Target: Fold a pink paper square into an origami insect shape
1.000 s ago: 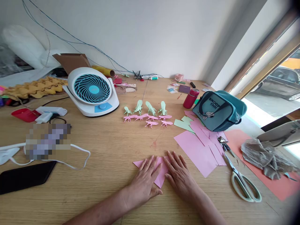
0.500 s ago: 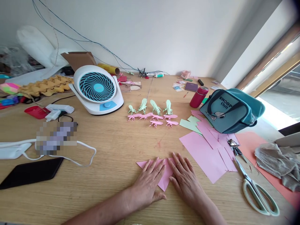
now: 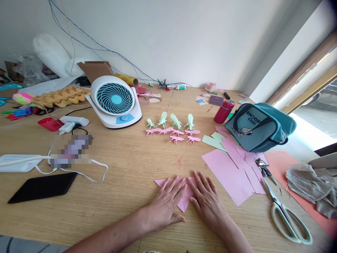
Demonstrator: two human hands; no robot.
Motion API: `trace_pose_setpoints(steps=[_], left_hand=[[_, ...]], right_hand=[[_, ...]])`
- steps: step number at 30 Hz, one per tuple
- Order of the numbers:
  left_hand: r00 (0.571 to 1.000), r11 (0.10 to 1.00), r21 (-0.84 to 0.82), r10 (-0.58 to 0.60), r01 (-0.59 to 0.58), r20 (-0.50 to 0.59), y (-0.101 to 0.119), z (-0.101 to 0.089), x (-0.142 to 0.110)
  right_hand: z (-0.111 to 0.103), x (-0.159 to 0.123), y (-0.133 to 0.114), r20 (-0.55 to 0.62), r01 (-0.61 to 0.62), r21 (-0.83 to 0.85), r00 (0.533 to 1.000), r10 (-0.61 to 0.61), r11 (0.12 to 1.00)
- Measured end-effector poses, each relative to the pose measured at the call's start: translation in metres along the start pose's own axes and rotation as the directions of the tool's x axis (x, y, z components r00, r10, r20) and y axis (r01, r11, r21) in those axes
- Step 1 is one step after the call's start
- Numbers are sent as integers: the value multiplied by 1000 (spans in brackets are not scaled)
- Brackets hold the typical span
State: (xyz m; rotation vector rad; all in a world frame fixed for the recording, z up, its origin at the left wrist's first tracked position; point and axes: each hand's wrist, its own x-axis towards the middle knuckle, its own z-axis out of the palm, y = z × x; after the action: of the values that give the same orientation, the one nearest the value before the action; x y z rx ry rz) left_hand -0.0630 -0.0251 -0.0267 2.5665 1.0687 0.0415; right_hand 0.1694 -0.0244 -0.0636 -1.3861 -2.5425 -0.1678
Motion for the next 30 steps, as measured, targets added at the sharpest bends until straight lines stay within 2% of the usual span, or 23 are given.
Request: trace_pose_setpoints(steps=[8,14,23,26,30], left_hand=[[999,1000,-2,15,-15,-40,-2,4,0],[999,999,-17,48,-48,-15,-1,-2,1],[994,995,-44,80,-84,-79,-6,-1,-1],[993,996,-72,46,-54,-110,-7,-3,0],[979,996,-72,-70,57,-191,-7,-1,1]], right_hand=[[1,0,0,4,1,-3,1000,-1,1000],[1,0,0,23,-14,11,1000,14,1000],[1,1,-1,25,-38,43,999,37,998],[0,1,-1,26,-40,51,999,39,998],[-3,0,0,26,-35,73,999,33,997]])
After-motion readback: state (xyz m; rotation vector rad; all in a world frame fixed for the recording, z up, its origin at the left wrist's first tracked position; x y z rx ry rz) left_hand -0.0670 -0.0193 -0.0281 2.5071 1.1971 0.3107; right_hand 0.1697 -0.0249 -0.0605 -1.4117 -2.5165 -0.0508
